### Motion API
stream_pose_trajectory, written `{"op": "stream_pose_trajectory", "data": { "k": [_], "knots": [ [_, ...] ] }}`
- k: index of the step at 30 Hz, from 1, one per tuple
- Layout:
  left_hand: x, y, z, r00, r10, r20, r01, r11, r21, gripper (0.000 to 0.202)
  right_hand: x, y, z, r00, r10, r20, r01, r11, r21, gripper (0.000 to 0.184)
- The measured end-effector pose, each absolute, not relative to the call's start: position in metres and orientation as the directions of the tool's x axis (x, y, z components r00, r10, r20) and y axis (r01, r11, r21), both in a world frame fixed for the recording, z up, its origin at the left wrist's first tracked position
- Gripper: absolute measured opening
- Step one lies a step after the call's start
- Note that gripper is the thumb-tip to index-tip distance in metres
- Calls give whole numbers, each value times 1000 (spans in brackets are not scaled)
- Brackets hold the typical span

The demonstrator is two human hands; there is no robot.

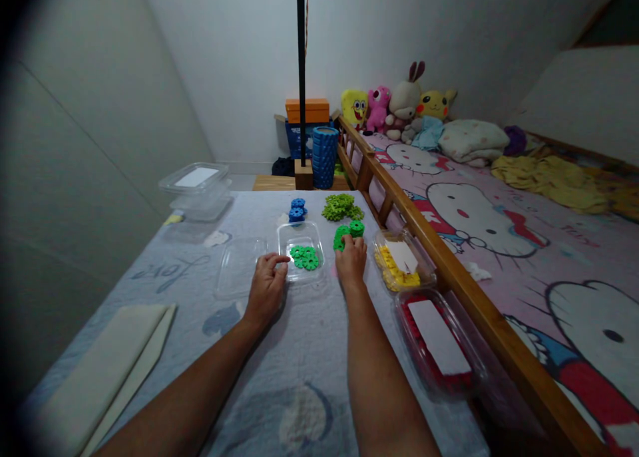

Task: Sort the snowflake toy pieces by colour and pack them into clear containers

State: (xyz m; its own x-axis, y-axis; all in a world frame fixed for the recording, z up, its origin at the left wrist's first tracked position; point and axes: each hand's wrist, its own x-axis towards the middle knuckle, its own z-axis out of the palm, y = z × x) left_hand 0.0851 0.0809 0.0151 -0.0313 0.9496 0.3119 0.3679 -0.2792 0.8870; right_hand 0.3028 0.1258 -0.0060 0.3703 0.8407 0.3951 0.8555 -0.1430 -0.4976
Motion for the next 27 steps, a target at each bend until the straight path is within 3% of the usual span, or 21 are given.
{"op": "stream_pose_trajectory", "data": {
  "k": [4,8,11,14,20,23,27],
  "knots": [
    [85,80,16,-19,953,303,375,-274,886,29,306,125,-2,408,806,429,790,-76,-609,18],
    [85,80,17,-58,952,300,369,-259,893,26,307,126,10,454,808,376,570,61,-819,4],
    [86,80,18,-52,964,262,346,-229,910,25,300,125,25,412,854,318,337,182,-924,17],
    [87,79,20,-33,977,210,314,-189,930,26,286,121,38,231,935,271,204,226,-953,21],
    [88,79,21,-26,980,199,296,-182,938,26,268,116,43,-9,942,337,464,302,-833,8],
    [88,79,21,-26,980,195,293,-179,939,27,278,119,36,111,902,418,578,284,-765,14],
    [88,79,22,-41,979,202,300,-181,937,26,300,124,20,345,823,452,717,79,-692,26]
  ]
}}
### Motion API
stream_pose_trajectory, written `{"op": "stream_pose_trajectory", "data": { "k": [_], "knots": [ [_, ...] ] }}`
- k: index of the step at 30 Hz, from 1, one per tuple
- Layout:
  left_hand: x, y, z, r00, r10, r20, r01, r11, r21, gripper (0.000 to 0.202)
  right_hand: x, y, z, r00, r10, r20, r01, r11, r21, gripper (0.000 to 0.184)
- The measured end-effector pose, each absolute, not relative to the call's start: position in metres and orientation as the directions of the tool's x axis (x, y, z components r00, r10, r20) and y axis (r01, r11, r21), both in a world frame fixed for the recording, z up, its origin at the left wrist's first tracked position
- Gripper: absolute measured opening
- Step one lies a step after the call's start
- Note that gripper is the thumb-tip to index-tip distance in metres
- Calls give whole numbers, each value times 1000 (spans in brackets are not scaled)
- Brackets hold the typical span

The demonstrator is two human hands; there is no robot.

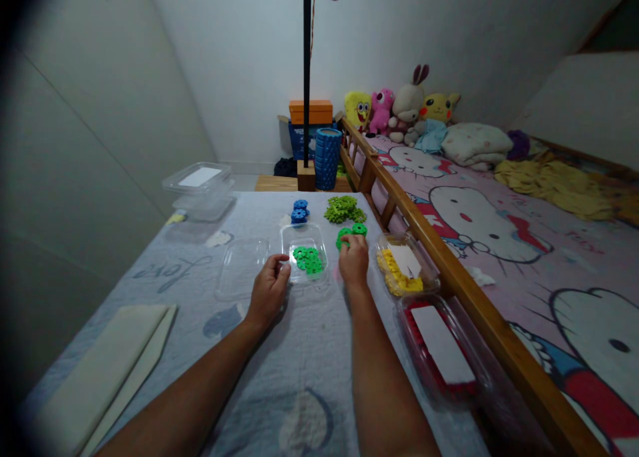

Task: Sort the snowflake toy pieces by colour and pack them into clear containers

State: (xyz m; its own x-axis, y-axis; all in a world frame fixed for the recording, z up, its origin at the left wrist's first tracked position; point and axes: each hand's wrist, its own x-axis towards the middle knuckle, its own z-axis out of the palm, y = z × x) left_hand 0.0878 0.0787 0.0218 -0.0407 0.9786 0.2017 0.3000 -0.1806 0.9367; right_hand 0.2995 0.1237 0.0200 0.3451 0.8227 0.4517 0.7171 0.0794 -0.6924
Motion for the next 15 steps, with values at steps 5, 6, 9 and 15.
{"op": "stream_pose_trajectory", "data": {
  "k": [5,6,9,15],
  "knots": [
    [88,79,21,-51,975,215,292,-192,937,25,308,125,-1,342,823,454,840,-52,-539,39],
    [88,79,21,-52,975,216,290,-192,937,25,307,125,-4,338,829,446,850,-66,-522,39],
    [88,80,19,-43,977,208,283,-188,941,26,306,126,-8,343,841,419,862,-103,-497,33],
    [87,81,15,-56,976,210,284,-186,941,27,307,128,-6,382,849,366,836,-149,-527,23]
  ]
}}
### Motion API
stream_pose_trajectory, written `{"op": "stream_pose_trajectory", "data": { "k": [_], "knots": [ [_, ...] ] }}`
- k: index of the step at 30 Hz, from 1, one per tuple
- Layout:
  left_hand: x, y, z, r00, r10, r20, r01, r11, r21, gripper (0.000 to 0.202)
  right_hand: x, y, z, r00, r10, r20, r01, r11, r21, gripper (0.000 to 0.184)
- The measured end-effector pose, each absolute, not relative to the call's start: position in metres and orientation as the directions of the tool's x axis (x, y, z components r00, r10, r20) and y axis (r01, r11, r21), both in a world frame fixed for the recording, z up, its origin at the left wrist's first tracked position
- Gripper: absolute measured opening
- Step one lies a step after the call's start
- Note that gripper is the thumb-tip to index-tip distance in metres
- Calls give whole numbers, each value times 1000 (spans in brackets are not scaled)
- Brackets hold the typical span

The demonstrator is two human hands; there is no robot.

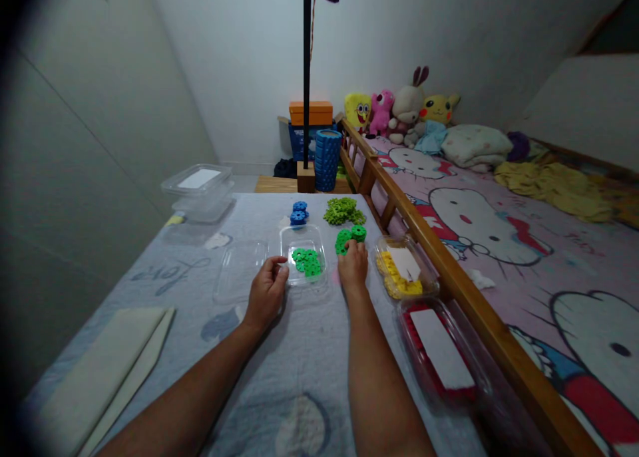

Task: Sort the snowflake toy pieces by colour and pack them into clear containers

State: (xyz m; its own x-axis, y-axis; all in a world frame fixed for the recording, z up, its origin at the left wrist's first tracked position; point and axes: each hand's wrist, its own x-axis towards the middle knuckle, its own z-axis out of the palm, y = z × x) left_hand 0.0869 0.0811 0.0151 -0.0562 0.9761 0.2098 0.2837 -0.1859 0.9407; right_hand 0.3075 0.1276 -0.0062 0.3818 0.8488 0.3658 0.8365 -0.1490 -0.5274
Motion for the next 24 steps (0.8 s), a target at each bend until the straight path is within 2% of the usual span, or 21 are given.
{"op": "stream_pose_trajectory", "data": {
  "k": [3,7,10,12,16,18,21,24],
  "knots": [
    [87,81,16,-65,976,208,282,-183,942,27,311,128,-2,418,835,357,760,-106,-641,23],
    [88,80,20,-71,977,200,282,-173,944,27,308,130,12,478,819,318,513,34,-858,12],
    [88,80,22,-70,976,204,284,-177,943,26,295,129,27,405,859,314,304,198,-932,19],
    [88,81,22,-73,974,214,290,-184,939,26,284,126,35,305,901,308,241,240,-940,20],
    [88,81,21,-83,970,229,298,-195,934,25,274,122,40,157,945,286,313,227,-922,20],
    [88,81,19,-81,971,227,297,-194,935,26,278,123,37,186,942,279,350,202,-915,23],
    [87,81,17,-74,972,224,299,-192,935,26,294,127,28,329,890,316,447,148,-882,24],
    [87,81,15,-70,973,221,301,-191,934,27,307,130,17,338,840,425,646,121,-754,28]
  ]
}}
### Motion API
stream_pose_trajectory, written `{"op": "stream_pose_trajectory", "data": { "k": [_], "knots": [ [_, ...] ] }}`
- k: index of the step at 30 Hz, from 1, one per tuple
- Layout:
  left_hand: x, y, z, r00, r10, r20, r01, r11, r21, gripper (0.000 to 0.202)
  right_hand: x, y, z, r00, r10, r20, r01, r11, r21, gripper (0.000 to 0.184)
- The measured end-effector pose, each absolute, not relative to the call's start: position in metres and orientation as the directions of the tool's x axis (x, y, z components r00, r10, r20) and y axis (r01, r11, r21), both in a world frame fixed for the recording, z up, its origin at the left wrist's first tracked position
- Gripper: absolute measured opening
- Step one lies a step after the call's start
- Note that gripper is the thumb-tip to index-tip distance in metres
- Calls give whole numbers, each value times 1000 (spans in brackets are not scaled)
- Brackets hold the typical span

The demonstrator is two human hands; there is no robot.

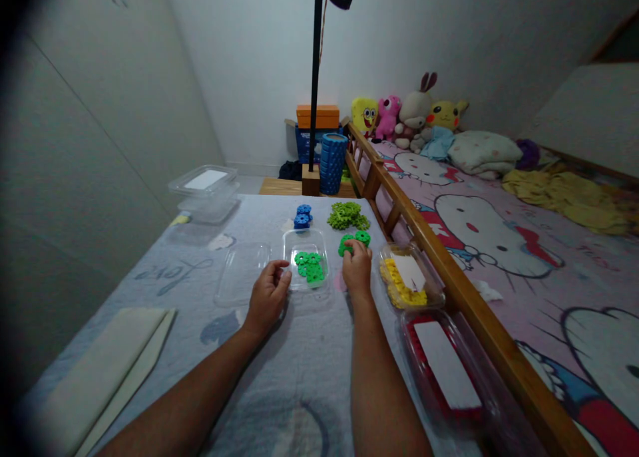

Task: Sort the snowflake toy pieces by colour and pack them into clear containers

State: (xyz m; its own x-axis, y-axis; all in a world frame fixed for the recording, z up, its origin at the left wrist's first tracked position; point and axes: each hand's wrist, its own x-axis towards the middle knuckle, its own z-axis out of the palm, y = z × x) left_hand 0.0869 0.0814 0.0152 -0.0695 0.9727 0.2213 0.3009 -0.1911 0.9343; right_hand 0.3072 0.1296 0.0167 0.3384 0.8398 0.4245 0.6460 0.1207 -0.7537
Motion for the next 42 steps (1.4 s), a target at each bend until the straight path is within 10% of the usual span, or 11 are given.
{"op": "stream_pose_trajectory", "data": {
  "k": [11,22,30,35,42],
  "knots": [
    [87,80,18,-59,973,222,266,-199,943,25,311,131,-10,225,864,450,909,-20,-417,43],
    [87,80,20,-52,972,231,274,-209,939,25,315,127,-1,331,888,319,809,-93,-580,24],
    [87,80,20,-44,974,222,265,-203,943,25,293,125,39,250,934,254,285,180,-942,33],
    [87,80,20,-39,974,225,255,-208,944,26,275,121,48,10,961,275,364,253,-897,17],
    [87,80,20,-39,975,217,250,-200,947,26,305,130,24,268,864,426,672,149,-726,28]
  ]
}}
